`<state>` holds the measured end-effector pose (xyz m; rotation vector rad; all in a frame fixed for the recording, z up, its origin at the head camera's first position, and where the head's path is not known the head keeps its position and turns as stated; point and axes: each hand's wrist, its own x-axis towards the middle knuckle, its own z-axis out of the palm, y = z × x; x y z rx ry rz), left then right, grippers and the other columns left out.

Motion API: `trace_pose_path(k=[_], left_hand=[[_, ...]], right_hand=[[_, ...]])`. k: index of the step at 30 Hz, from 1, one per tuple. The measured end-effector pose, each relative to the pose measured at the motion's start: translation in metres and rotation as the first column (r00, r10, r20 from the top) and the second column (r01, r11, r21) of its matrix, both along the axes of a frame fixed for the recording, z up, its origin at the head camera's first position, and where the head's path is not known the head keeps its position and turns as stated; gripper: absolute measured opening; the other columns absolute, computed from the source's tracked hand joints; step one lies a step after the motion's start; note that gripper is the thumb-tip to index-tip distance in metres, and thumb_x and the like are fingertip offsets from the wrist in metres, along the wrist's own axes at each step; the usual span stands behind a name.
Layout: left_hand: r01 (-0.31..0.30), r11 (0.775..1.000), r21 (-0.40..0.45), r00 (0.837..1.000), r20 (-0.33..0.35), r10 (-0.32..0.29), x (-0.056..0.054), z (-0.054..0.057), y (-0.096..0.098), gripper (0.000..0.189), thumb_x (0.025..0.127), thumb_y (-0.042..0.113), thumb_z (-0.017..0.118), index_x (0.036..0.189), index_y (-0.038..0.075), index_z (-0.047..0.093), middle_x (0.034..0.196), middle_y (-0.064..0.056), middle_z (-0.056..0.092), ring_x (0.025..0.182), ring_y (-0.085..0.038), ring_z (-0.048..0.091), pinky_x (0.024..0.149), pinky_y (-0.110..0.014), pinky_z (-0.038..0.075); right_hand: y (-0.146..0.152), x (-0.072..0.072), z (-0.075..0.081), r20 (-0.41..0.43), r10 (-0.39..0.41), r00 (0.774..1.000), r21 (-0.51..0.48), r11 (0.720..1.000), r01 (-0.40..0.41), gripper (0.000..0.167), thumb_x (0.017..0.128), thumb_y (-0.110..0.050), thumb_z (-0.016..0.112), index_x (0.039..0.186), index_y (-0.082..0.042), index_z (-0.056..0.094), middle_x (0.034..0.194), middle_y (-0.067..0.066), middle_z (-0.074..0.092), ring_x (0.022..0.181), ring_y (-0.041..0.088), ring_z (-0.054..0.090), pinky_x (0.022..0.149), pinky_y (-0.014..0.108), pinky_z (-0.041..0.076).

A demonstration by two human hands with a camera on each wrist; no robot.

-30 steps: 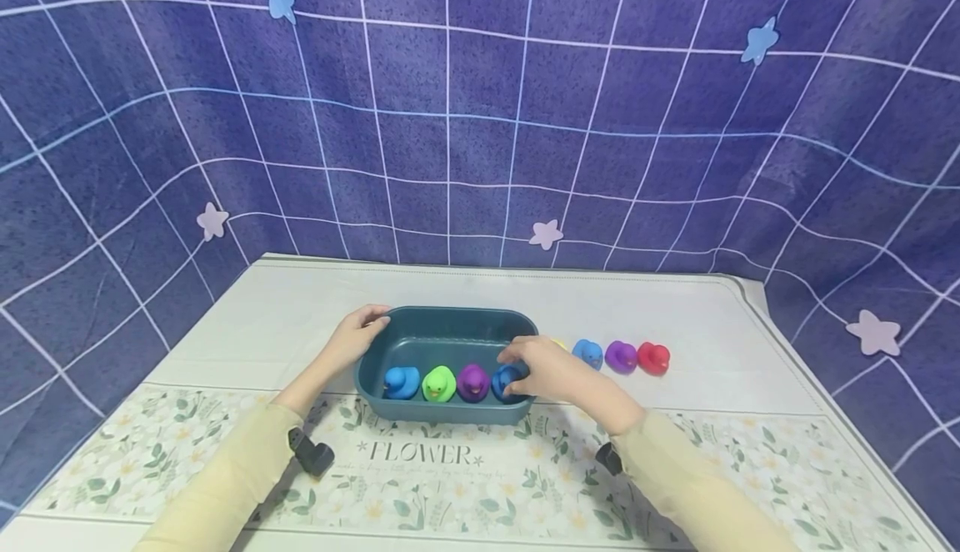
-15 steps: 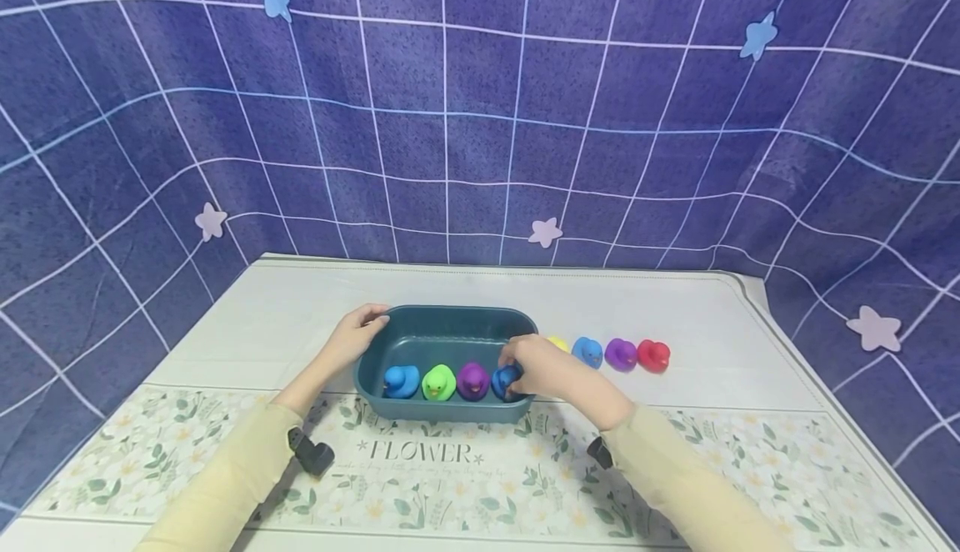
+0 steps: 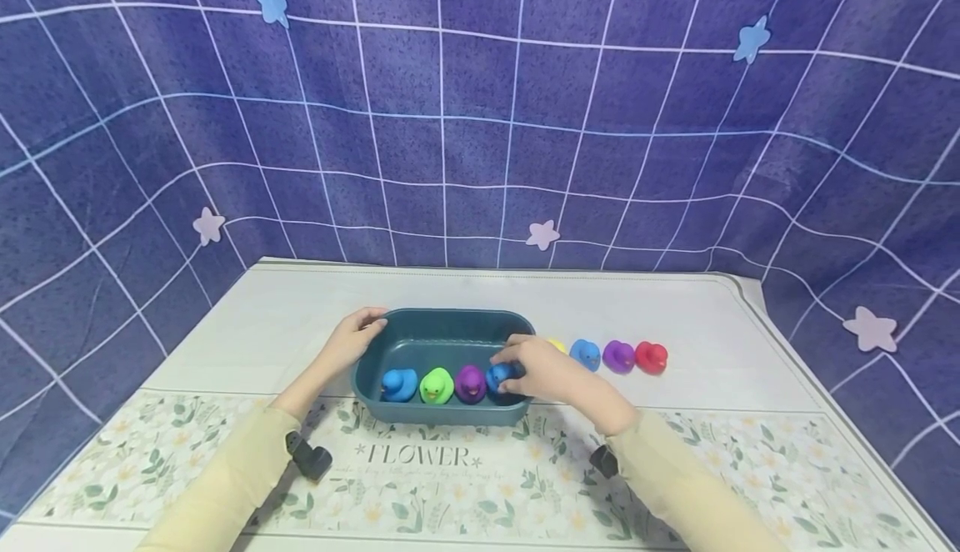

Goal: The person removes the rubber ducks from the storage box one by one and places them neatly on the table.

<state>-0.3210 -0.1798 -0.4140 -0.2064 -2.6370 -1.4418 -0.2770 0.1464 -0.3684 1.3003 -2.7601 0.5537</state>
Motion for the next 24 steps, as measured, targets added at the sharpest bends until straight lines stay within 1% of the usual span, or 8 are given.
trace_pose_path(k=[3, 6, 8, 11, 14, 17, 21, 24], left_hand=[[-0.001, 1.0, 0.01, 1.0, 0.001, 0.001, -0.001, 0.0, 0.0, 0.031, 0.098, 0.017, 0.047, 0.123, 0.001, 0.057, 0.122, -0.019, 0.059, 0.113, -0.032, 0.055, 0.095, -0.045, 0.046], [-0.001, 1.0, 0.011, 1.0, 0.001, 0.001, -0.001, 0.0, 0.0, 0.031, 0.098, 0.017, 0.047, 0.123, 0.0, 0.057, 0.121, -0.019, 0.059, 0.113, -0.033, 0.055, 0.095, -0.045, 0.046], [-0.006, 1.0, 0.013, 1.0, 0.002, 0.006, -0.001, 0.0, 0.0, 0.031, 0.098, 0.017, 0.048, 0.122, 0.0, 0.057, 0.12, -0.019, 0.06, 0.112, -0.033, 0.055, 0.094, -0.045, 0.046], [-0.004, 1.0, 0.005, 1.0, -0.005, 0.004, 0.0, -0.001, 0.0, 0.031, 0.098, 0.016, 0.047, 0.123, -0.001, 0.056, 0.12, -0.02, 0.06, 0.111, -0.034, 0.055, 0.094, -0.046, 0.046], [-0.005, 1.0, 0.007, 1.0, -0.006, 0.005, 0.0, -0.001, 0.0, 0.031, 0.098, 0.016, 0.047, 0.123, -0.001, 0.056, 0.12, -0.02, 0.06, 0.112, -0.034, 0.055, 0.094, -0.046, 0.046], [-0.005, 1.0, 0.008, 1.0, -0.001, 0.005, -0.001, -0.001, -0.001, 0.031, 0.098, 0.016, 0.047, 0.123, 0.0, 0.056, 0.12, -0.02, 0.06, 0.112, -0.033, 0.055, 0.094, -0.045, 0.047], [-0.005, 1.0, 0.008, 1.0, 0.002, 0.005, -0.001, -0.002, 0.0, 0.032, 0.098, 0.017, 0.047, 0.123, 0.0, 0.056, 0.121, -0.019, 0.06, 0.112, -0.032, 0.056, 0.094, -0.044, 0.047], [-0.003, 1.0, 0.008, 1.0, 0.0, 0.003, -0.001, -0.002, 0.0, 0.031, 0.098, 0.017, 0.047, 0.123, 0.001, 0.056, 0.12, -0.019, 0.06, 0.111, -0.032, 0.056, 0.094, -0.044, 0.047]], right_hand=[[0.003, 0.001, 0.0, 0.022, -0.001, 1.0, -0.043, 0.999, 0.002, 0.037, 0.083, -0.02, 0.072, 0.116, -0.003, 0.066, 0.101, 0.004, 0.062, 0.082, 0.016, 0.057, 0.07, 0.032, 0.05], [0.005, 0.002, 0.001, 0.042, -0.027, 0.999, -0.082, 0.996, 0.03, 0.041, 0.083, -0.02, 0.072, 0.118, -0.001, 0.063, 0.101, 0.004, 0.063, 0.087, 0.018, 0.06, 0.075, 0.035, 0.052], [0.006, 0.004, 0.002, 0.062, -0.046, 0.997, -0.116, 0.992, 0.053, 0.041, 0.082, -0.02, 0.073, 0.116, -0.002, 0.061, 0.099, 0.003, 0.063, 0.089, 0.019, 0.06, 0.078, 0.036, 0.053], [0.008, 0.005, 0.003, 0.082, -0.067, 0.994, -0.157, 0.984, 0.079, 0.036, 0.081, -0.02, 0.074, 0.11, -0.006, 0.06, 0.096, 0.001, 0.063, 0.09, 0.017, 0.06, 0.08, 0.037, 0.053], [0.01, 0.006, 0.004, 0.091, -0.065, 0.994, -0.191, 0.978, 0.082, 0.031, 0.081, -0.023, 0.074, 0.107, -0.01, 0.061, 0.096, -0.001, 0.062, 0.09, 0.016, 0.06, 0.081, 0.037, 0.053], [0.012, 0.007, 0.004, 0.104, -0.052, 0.993, -0.227, 0.971, 0.074, 0.032, 0.082, -0.026, 0.073, 0.109, -0.012, 0.063, 0.098, -0.003, 0.063, 0.091, 0.014, 0.06, 0.083, 0.037, 0.052], [0.015, 0.01, 0.005, 0.143, -0.042, 0.989, -0.283, 0.956, 0.082, 0.033, 0.082, -0.026, 0.073, 0.112, -0.013, 0.064, 0.1, -0.004, 0.063, 0.093, 0.012, 0.06, 0.085, 0.039, 0.052], [0.017, 0.011, 0.005, 0.139, -0.05, 0.989, -0.305, 0.948, 0.091, 0.033, 0.083, -0.024, 0.072, 0.113, -0.014, 0.064, 0.101, -0.004, 0.063, 0.094, 0.011, 0.061, 0.085, 0.039, 0.053]])
